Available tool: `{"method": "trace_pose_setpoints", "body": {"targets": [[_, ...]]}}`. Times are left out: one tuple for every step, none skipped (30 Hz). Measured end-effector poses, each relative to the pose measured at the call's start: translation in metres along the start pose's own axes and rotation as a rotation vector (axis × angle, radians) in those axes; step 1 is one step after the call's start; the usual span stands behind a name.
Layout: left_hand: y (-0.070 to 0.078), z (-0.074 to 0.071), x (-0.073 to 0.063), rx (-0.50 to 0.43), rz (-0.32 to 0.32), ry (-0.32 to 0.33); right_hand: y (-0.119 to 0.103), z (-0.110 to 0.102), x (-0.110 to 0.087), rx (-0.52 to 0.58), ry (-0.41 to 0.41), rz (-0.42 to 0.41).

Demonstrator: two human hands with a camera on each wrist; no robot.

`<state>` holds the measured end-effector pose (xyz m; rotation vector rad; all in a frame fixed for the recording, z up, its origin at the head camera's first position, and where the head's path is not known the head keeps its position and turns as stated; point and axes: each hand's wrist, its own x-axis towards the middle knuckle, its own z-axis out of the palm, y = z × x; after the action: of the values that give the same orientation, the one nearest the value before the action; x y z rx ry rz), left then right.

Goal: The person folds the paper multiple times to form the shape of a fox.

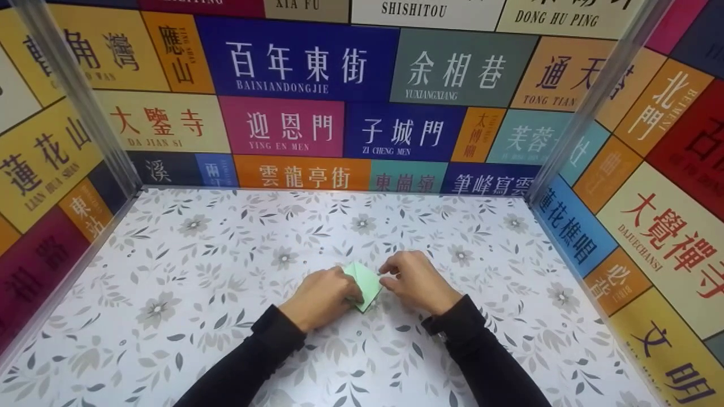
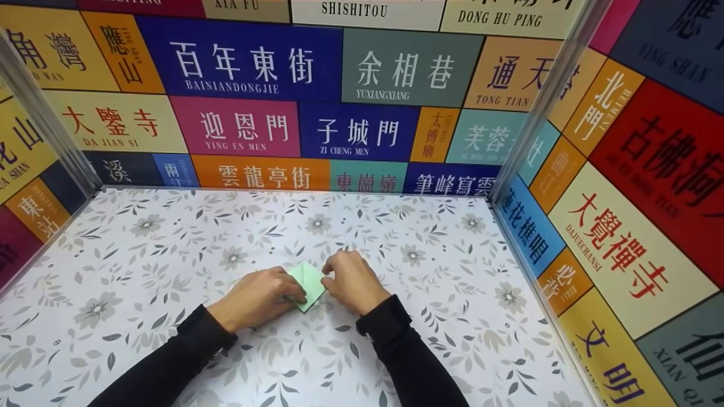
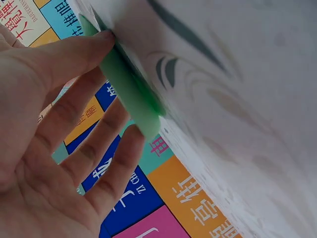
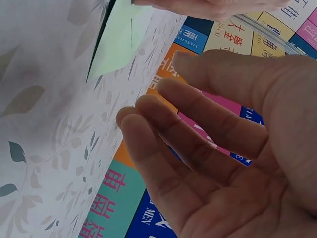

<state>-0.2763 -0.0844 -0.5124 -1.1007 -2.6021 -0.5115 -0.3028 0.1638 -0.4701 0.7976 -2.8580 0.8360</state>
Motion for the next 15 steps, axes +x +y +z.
{"method": "trace_pose_setpoints", "body": {"targets": [[0.000, 0.000, 0.000, 0.005, 0.003, -0.011, 0.000, 0.001, 0.000, 0.002, -0.001, -0.007], [0.000, -0.001, 0.000, 0.010, 0.004, -0.022, 0.000, 0.001, 0.000, 0.006, -0.002, -0.017], [0.000, -0.001, 0.000, 0.012, 0.006, -0.033, 0.000, 0.002, 0.000, 0.012, -0.003, -0.030], [-0.001, -0.002, 0.000, 0.008, 0.008, -0.043, 0.000, 0.003, 0.001, 0.018, 0.000, -0.045], [-0.001, -0.002, 0.000, 0.002, 0.005, -0.056, 0.000, 0.003, 0.001, 0.019, 0.004, -0.064], [-0.001, -0.003, 0.000, -0.007, 0.003, -0.068, 0.000, 0.004, 0.001, 0.020, 0.009, -0.086], [-0.002, -0.004, -0.001, -0.019, 0.003, -0.077, 0.000, 0.005, 0.002, 0.017, 0.015, -0.110], [-0.002, -0.005, -0.001, -0.033, 0.000, -0.086, 0.001, 0.006, 0.002, 0.011, 0.022, -0.136], [-0.002, -0.005, -0.001, -0.046, -0.001, -0.094, 0.001, 0.007, 0.002, 0.004, 0.027, -0.155], [-0.003, -0.006, -0.002, -0.057, -0.002, -0.102, 0.002, 0.008, 0.003, -0.004, 0.031, -0.171], [-0.003, -0.007, -0.002, -0.069, -0.001, -0.106, 0.003, 0.009, 0.003, -0.012, 0.034, -0.185], [-0.003, -0.007, -0.002, -0.081, 0.003, -0.109, 0.003, 0.010, 0.003, -0.019, 0.034, -0.194], [-0.004, -0.007, -0.002, -0.091, 0.005, -0.111, 0.004, 0.011, 0.003, -0.025, 0.034, -0.200], [-0.005, -0.007, -0.002, -0.096, 0.005, -0.115, 0.004, 0.013, 0.003, -0.034, 0.031, -0.205], [-0.005, -0.007, -0.002, -0.103, 0.004, -0.121, 0.005, 0.014, 0.003, -0.041, 0.028, -0.207]]}}
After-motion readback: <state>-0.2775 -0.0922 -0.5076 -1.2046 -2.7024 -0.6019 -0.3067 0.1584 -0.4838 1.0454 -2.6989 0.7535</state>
